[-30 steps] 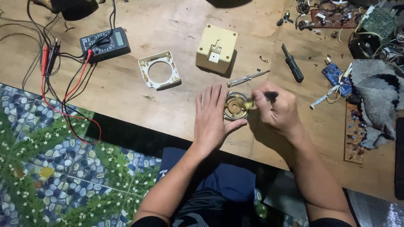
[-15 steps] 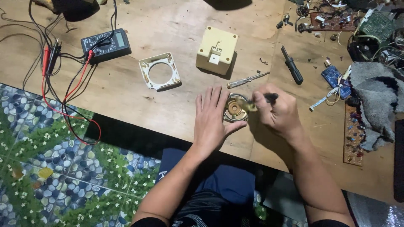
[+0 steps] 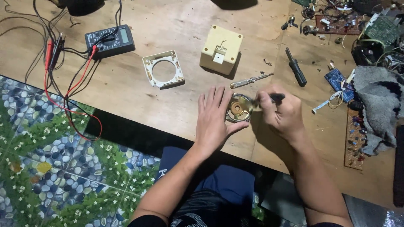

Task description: Cleaning and preparing a small speaker driver and its plastic housing for assembly using a brush and a marking tool.

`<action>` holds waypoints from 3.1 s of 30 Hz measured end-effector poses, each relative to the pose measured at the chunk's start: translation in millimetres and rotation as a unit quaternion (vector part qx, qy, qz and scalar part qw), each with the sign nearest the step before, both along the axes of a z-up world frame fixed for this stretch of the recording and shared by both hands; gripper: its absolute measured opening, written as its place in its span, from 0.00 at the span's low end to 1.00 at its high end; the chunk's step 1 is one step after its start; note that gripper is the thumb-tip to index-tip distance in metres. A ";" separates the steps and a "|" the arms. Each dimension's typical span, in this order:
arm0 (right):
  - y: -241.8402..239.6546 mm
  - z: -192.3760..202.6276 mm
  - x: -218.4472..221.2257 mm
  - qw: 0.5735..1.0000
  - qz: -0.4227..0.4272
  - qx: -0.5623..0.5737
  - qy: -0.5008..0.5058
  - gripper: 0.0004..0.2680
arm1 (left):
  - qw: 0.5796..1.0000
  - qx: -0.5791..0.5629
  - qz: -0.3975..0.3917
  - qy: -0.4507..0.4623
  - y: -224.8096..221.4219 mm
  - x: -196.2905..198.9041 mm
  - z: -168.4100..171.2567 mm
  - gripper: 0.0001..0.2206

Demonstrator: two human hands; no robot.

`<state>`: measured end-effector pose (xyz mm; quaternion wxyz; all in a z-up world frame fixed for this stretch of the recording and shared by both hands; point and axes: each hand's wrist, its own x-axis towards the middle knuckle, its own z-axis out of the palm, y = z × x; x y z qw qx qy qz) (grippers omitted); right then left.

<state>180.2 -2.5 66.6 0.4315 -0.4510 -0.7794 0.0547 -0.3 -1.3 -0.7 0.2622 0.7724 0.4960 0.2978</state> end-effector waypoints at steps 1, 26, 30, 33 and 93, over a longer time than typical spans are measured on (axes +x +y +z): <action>-0.6 0.6 -0.7 1.000 0.001 0.000 0.000 0.11 | 1.000 0.000 0.001 0.000 -0.6 -1.3 0.7 0.44; -2.1 -5.6 0.3 0.991 0.045 -0.098 0.084 0.10 | 1.000 0.005 -0.003 0.017 0.0 -1.7 1.0 0.44; -4.2 -7.5 9.6 0.997 -0.026 -0.051 0.049 0.13 | 1.000 0.004 -0.001 0.000 -0.1 -1.0 2.1 0.43; -0.4 -3.3 9.8 0.999 -0.047 0.001 -0.016 0.11 | 1.000 0.013 0.000 0.007 -0.3 -0.7 3.3 0.43; -0.1 -14.4 -0.9 0.949 -0.075 -0.282 -0.122 0.13 | 0.997 0.061 0.035 -0.028 -3.6 3.2 -21.2 0.48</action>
